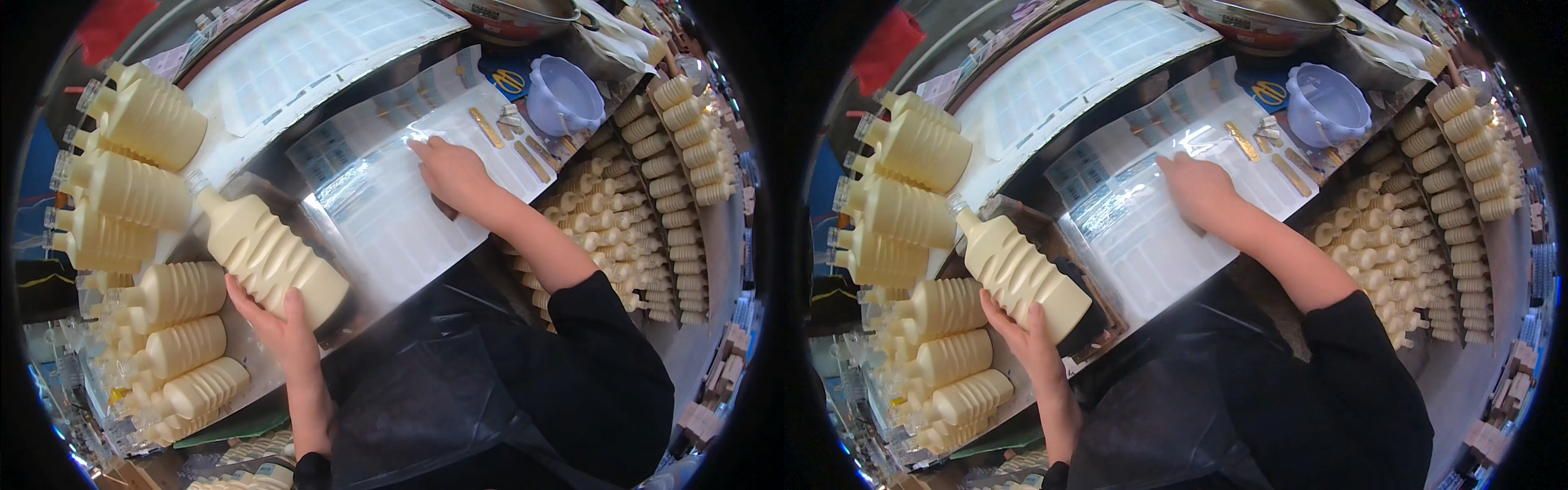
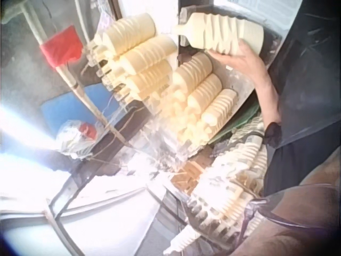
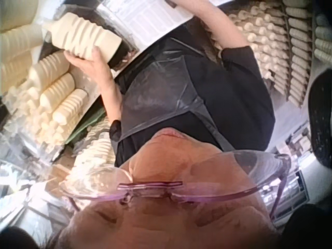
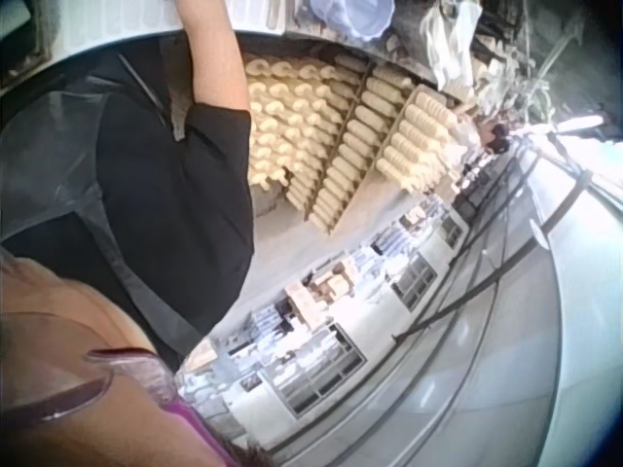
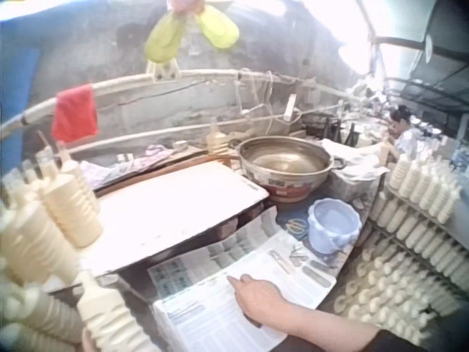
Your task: The person repeatedly picks up cream-colored plastic bottles, applies a rectangular label to the side of each bottle, smooths it down, and places the labeled bottle on a nearby shelf. The process is repeated for multiple bottles in a continuous sequence.
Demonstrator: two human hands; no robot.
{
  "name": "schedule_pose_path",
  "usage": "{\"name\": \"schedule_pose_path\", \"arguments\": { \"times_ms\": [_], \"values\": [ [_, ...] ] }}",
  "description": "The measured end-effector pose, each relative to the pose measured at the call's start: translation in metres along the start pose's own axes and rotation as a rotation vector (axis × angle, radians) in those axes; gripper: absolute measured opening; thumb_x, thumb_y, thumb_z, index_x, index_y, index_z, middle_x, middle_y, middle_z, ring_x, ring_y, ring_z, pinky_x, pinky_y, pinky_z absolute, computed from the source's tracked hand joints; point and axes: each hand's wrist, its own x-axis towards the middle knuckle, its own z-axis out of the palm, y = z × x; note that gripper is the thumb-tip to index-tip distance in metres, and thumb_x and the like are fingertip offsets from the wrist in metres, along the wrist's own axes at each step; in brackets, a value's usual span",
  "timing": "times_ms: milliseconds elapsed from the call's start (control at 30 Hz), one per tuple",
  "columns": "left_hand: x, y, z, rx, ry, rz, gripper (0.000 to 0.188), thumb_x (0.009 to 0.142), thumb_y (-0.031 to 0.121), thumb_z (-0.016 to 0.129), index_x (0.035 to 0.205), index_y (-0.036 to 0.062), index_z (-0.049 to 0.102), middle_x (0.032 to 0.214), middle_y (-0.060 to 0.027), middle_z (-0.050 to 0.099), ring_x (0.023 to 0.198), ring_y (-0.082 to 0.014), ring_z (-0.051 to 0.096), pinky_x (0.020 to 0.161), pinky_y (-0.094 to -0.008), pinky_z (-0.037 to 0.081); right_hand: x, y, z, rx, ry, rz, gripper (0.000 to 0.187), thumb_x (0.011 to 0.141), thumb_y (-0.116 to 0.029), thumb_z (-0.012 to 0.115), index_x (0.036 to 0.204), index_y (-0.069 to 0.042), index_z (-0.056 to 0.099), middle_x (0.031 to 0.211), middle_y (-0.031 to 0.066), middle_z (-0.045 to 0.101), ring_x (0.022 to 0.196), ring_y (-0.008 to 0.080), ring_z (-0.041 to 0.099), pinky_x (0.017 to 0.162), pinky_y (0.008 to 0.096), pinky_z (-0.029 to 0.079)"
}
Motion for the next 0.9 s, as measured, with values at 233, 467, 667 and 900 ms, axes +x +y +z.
{"name": "schedule_pose_path", "arguments": {
  "times_ms": [233, 467, 667, 900],
  "values": [
    [0.0, -0.007, 0.0, 0.036, 0.013, 0.05, 0.088, 0.091, 0.016, 0.065, 0.161, -0.0015, 0.015, 0.161, -0.0248, 0.028, 0.147, -0.0343, 0.033, 0.122, -0.0438, 0.024, 0.007, -0.004, 0.009, -0.068, -0.083, 0.09, 0.041, 0.094, -0.011, 0.05, 0.133, -0.004, 0.061, 0.11, 0.0197, 0.066, 0.093, 0.0385, 0.069, 0.081, 0.0486, 0.055],
    [-0.002, -0.006, 0.002, -0.004, 0.028, 0.014, 0.088, 0.091, 0.018, 0.066, 0.162, -0.0001, 0.017, 0.16, -0.0246, 0.03, 0.146, -0.0346, 0.036, 0.122, -0.0445, 0.026, -0.046, 0.054, -0.019, -0.203, 0.049, 0.284, 0.036, 0.094, -0.011, 0.049, 0.126, -0.002, 0.063, 0.101, 0.0204, 0.069, 0.09, 0.0403, 0.069, 0.078, 0.0509, 0.055],
    [-0.001, -0.006, 0.003, -0.002, 0.016, 0.045, 0.088, 0.091, 0.021, 0.067, 0.162, 0.0007, 0.018, 0.16, -0.0245, 0.031, 0.145, -0.0347, 0.037, 0.121, -0.0445, 0.028, -0.071, 0.074, -0.03, -0.376, -0.06, 0.309, 0.041, 0.086, -0.007, 0.061, 0.127, -0.002, 0.062, 0.092, 0.0212, 0.069, 0.079, 0.0395, 0.07, 0.071, 0.0505, 0.055],
    [-0.001, -0.01, -0.001, 0.076, 0.034, 0.055, 0.087, 0.091, 0.021, 0.07, 0.16, -0.0003, 0.021, 0.158, -0.025, 0.032, 0.146, -0.0376, 0.035, 0.121, -0.0468, 0.027, -0.127, -0.002, -0.047, -0.272, -0.367, 0.141, 0.049, 0.084, -0.006, 0.064, 0.131, 0.006, 0.054, 0.089, 0.0172, 0.07, 0.077, 0.0348, 0.072, 0.064, 0.045, 0.058]
  ]
}}
